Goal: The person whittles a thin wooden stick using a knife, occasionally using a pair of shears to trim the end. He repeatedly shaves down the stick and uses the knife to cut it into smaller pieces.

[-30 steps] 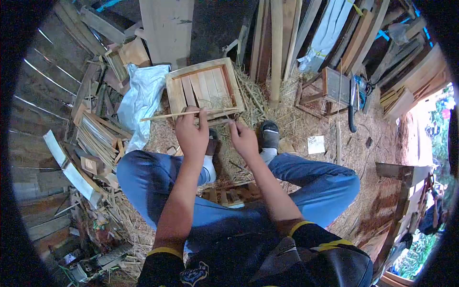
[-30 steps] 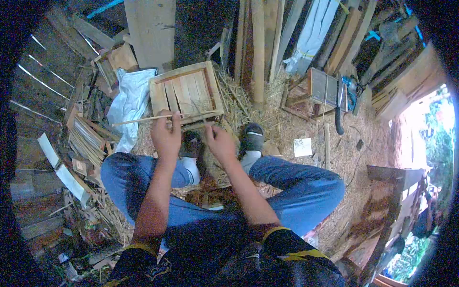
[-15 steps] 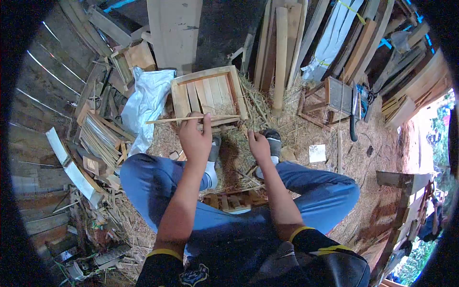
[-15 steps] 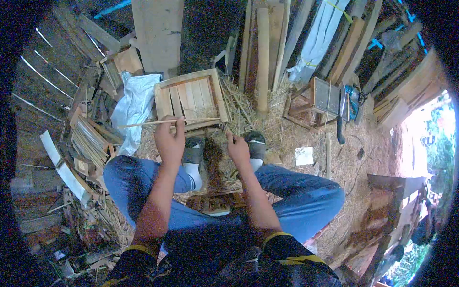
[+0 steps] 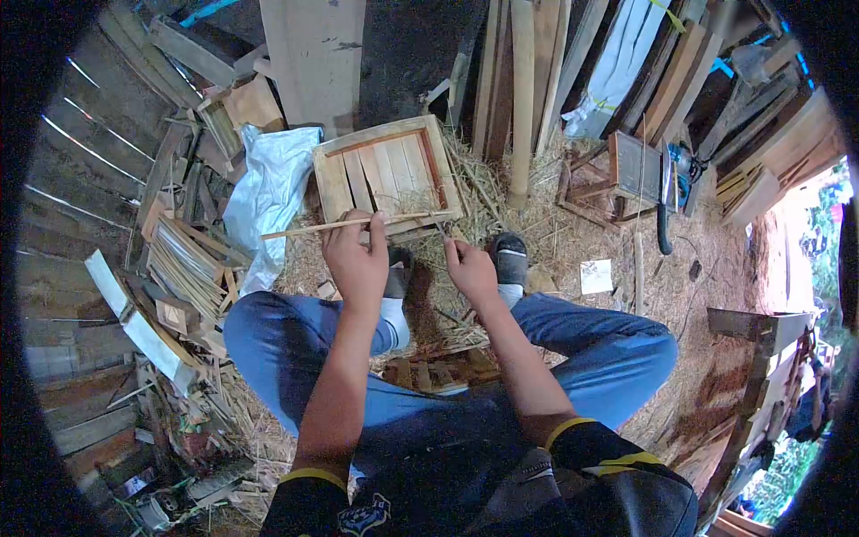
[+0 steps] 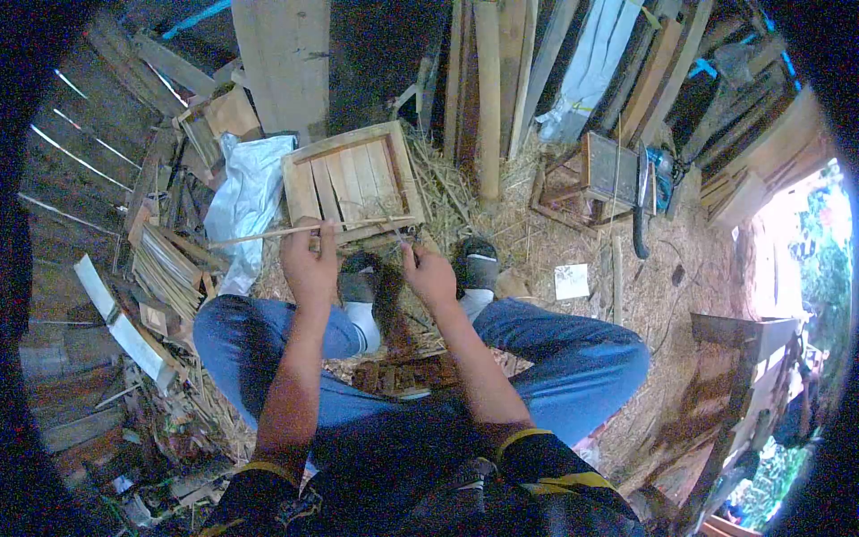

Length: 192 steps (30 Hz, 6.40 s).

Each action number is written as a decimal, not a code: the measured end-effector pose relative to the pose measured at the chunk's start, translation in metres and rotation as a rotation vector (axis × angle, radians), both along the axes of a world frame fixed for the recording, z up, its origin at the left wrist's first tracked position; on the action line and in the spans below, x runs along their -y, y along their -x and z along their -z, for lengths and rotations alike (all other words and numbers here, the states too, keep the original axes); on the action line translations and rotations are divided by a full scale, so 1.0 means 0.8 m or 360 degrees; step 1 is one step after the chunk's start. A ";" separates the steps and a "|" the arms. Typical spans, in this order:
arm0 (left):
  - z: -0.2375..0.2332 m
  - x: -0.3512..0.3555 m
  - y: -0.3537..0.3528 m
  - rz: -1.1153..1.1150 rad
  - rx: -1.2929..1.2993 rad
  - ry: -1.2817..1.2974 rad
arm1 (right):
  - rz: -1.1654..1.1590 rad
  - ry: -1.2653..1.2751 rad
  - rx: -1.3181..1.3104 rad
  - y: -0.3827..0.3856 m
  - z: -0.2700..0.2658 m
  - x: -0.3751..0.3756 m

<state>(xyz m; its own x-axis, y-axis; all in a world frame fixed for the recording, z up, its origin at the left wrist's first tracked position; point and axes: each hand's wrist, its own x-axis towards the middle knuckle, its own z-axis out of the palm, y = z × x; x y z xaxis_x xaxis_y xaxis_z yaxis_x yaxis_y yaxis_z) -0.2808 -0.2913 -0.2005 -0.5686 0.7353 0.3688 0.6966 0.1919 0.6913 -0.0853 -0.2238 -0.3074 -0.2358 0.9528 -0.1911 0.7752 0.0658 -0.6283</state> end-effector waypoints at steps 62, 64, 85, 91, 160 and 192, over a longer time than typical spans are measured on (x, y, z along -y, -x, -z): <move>-0.023 -0.004 -0.050 0.0245 -0.0402 -0.0141 | -0.0186 -0.0037 -0.0331 0.003 -0.050 0.010; -0.021 -0.004 -0.048 0.0252 -0.0378 -0.0159 | -0.0040 -0.0028 -0.0413 0.001 -0.029 0.009; -0.013 -0.005 -0.045 0.0181 -0.0302 -0.0192 | 0.0058 0.0038 -0.0145 -0.009 0.014 -0.007; -0.010 -0.003 -0.042 0.0171 -0.0267 -0.0159 | 0.0086 0.0046 -0.0027 -0.013 0.029 -0.009; -0.006 -0.003 -0.027 -0.0029 -0.0026 -0.0236 | -0.0034 -0.0119 0.0028 -0.005 -0.020 0.030; -0.155 0.038 0.030 0.0247 0.0818 -0.0605 | 0.0390 -0.0188 -0.0586 -0.092 -0.231 -0.071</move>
<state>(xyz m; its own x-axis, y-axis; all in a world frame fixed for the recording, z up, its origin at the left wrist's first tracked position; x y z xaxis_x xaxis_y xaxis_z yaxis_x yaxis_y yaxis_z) -0.3049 -0.3213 -0.0766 -0.6395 0.6949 0.3288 0.2593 -0.2077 0.9432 -0.0116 -0.1672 -0.1229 -0.0324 0.9992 -0.0237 0.5031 -0.0042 -0.8642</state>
